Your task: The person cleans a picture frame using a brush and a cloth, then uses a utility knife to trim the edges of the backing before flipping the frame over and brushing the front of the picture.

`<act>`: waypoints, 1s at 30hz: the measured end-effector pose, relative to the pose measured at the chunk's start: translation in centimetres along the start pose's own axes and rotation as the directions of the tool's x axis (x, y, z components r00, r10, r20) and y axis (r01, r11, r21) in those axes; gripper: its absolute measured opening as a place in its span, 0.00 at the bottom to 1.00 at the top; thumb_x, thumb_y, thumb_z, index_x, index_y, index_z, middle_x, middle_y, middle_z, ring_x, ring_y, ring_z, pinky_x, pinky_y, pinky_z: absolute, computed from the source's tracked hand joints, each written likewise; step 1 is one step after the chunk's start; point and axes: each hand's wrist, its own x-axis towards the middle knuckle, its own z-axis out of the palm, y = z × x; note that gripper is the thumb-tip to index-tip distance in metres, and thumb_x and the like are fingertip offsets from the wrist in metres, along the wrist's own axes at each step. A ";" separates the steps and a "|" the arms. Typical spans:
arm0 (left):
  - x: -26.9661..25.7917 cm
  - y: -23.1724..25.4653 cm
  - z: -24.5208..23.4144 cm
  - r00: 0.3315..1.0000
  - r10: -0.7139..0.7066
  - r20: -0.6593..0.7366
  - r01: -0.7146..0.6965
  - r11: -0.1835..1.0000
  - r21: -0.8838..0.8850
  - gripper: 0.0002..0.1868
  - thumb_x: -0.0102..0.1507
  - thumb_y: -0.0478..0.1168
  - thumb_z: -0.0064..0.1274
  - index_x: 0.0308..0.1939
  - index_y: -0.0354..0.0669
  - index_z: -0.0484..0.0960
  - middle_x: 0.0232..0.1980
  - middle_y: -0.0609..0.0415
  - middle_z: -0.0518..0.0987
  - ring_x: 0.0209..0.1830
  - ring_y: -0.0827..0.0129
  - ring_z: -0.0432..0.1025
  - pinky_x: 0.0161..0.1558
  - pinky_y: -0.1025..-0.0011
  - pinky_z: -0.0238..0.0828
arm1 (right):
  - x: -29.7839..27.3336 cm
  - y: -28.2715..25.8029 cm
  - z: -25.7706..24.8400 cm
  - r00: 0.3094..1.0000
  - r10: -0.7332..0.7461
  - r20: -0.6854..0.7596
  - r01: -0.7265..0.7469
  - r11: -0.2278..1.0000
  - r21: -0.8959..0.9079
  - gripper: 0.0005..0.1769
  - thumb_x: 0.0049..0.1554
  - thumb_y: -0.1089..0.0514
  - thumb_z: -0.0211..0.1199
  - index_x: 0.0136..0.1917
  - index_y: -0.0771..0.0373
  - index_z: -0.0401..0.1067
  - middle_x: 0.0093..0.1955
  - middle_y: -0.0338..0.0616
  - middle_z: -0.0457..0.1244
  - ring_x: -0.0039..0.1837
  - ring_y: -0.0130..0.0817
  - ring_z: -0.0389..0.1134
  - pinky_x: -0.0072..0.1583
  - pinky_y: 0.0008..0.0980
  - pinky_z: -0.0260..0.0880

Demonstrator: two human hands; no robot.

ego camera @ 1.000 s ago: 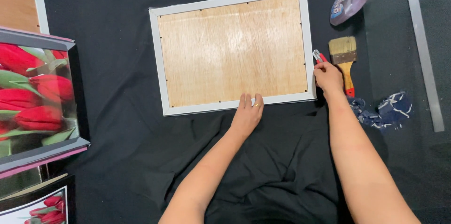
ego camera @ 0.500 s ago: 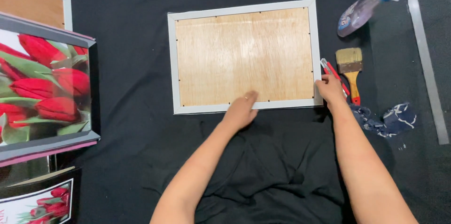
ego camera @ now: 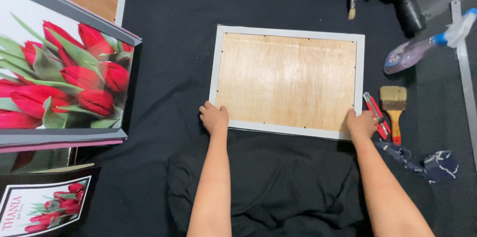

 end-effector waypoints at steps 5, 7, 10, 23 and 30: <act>2.4 -0.8 -1.9 1.000 0.001 0.002 -0.001 0.999 0.036 0.35 0.65 0.62 0.48 0.65 0.39 0.69 0.66 0.35 0.68 0.66 0.39 0.66 0.64 0.50 0.62 | -2.5 0.8 -1.0 0.992 0.039 0.118 -0.056 0.987 0.149 0.48 0.62 0.23 0.53 0.67 0.71 0.74 0.68 0.73 0.64 0.72 0.68 0.62 0.68 0.58 0.60; 3.5 -1.8 -2.4 1.000 0.001 -0.012 0.000 0.998 0.059 0.37 0.65 0.68 0.47 0.63 0.41 0.73 0.62 0.37 0.71 0.64 0.40 0.67 0.61 0.50 0.64 | -4.5 -0.2 -2.8 0.985 0.058 0.163 -0.093 0.972 0.215 0.52 0.61 0.22 0.54 0.71 0.73 0.70 0.70 0.74 0.62 0.73 0.68 0.60 0.69 0.59 0.59; 2.8 -1.7 -5.1 0.996 0.071 0.058 -0.068 0.996 -0.051 0.39 0.66 0.71 0.42 0.63 0.43 0.79 0.60 0.37 0.76 0.63 0.41 0.70 0.64 0.52 0.64 | -4.7 -0.9 -5.3 0.992 0.076 0.104 -0.107 0.937 0.332 0.51 0.62 0.22 0.56 0.74 0.72 0.66 0.73 0.74 0.58 0.76 0.66 0.55 0.73 0.59 0.53; -6.5 3.4 -17.8 0.859 0.225 0.460 0.083 0.825 -0.559 0.24 0.66 0.52 0.50 0.59 0.40 0.72 0.61 0.52 0.77 0.59 0.66 0.73 0.57 0.68 0.70 | -9.8 -2.2 -12.1 0.851 -0.520 0.081 0.526 0.844 -0.103 0.49 0.54 0.26 0.52 0.77 0.59 0.57 0.75 0.69 0.55 0.76 0.64 0.52 0.68 0.61 0.54; -7.5 4.0 -18.2 0.865 0.200 0.461 0.131 0.795 -0.592 0.23 0.66 0.49 0.51 0.59 0.38 0.72 0.62 0.50 0.78 0.59 0.63 0.74 0.57 0.66 0.72 | -17.4 -3.6 -11.5 0.239 -0.962 -0.129 0.855 0.272 -0.441 0.46 0.47 0.40 0.73 0.77 0.39 0.63 0.78 0.38 0.62 0.77 0.41 0.64 0.74 0.52 0.58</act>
